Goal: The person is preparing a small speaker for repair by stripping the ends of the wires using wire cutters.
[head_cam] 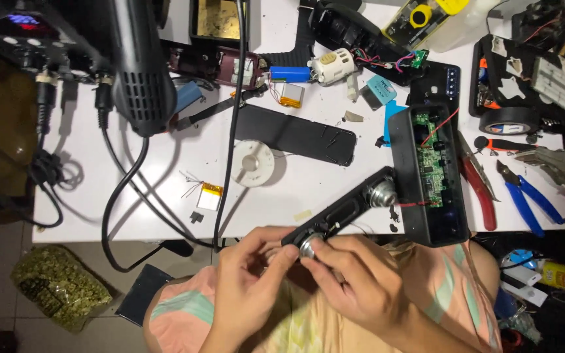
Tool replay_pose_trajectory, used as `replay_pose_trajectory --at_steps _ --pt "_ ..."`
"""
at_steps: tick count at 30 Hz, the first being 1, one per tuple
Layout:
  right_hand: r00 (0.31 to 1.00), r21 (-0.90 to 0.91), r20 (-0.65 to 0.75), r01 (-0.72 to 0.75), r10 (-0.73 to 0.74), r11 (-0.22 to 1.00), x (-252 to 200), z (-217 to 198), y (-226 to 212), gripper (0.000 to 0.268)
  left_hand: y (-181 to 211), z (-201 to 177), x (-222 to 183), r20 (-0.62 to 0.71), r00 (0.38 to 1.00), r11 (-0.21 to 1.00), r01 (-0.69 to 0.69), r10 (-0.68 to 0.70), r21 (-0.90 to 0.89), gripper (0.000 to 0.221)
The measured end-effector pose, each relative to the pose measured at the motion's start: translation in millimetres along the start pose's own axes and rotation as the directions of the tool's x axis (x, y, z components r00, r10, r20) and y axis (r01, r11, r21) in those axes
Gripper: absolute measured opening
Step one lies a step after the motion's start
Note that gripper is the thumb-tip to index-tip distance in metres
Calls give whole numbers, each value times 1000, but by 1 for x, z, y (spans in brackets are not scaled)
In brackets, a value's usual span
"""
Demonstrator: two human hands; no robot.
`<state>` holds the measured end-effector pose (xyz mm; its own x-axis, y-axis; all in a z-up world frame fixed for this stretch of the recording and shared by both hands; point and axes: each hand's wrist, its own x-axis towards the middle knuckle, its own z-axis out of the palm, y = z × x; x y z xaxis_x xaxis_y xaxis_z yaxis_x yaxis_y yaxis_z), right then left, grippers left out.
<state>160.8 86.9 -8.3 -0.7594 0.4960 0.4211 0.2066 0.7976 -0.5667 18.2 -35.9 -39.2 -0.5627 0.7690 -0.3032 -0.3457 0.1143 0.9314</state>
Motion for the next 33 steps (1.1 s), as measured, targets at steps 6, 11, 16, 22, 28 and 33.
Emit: replay_pose_trajectory --at_steps 6,11,16,22,28,33 --pt "999 -43 22 30 -29 999 11 -6 -7 25 -1 -2 -1 42 999 998 29 -27 -51 19" --pt "997 -25 72 8 -6 1000 15 -11 -7 23 -2 -3 4 68 995 986 89 -80 -138 15" --pt "993 46 114 -32 27 998 22 -16 -10 20 1 -6 7 119 988 983 114 -97 -144 18" --pt "983 34 180 -50 43 998 24 -19 -14 18 2 -6 7 94 991 990 105 -96 -95 14" --pt "995 46 82 -67 63 997 7 -14 -5 19 22 2 5 60 998 985 -15 5 174 5" --pt "991 20 -46 -122 122 992 -11 -6 5 38 17 5 7 103 993 994 42 -53 106 12"
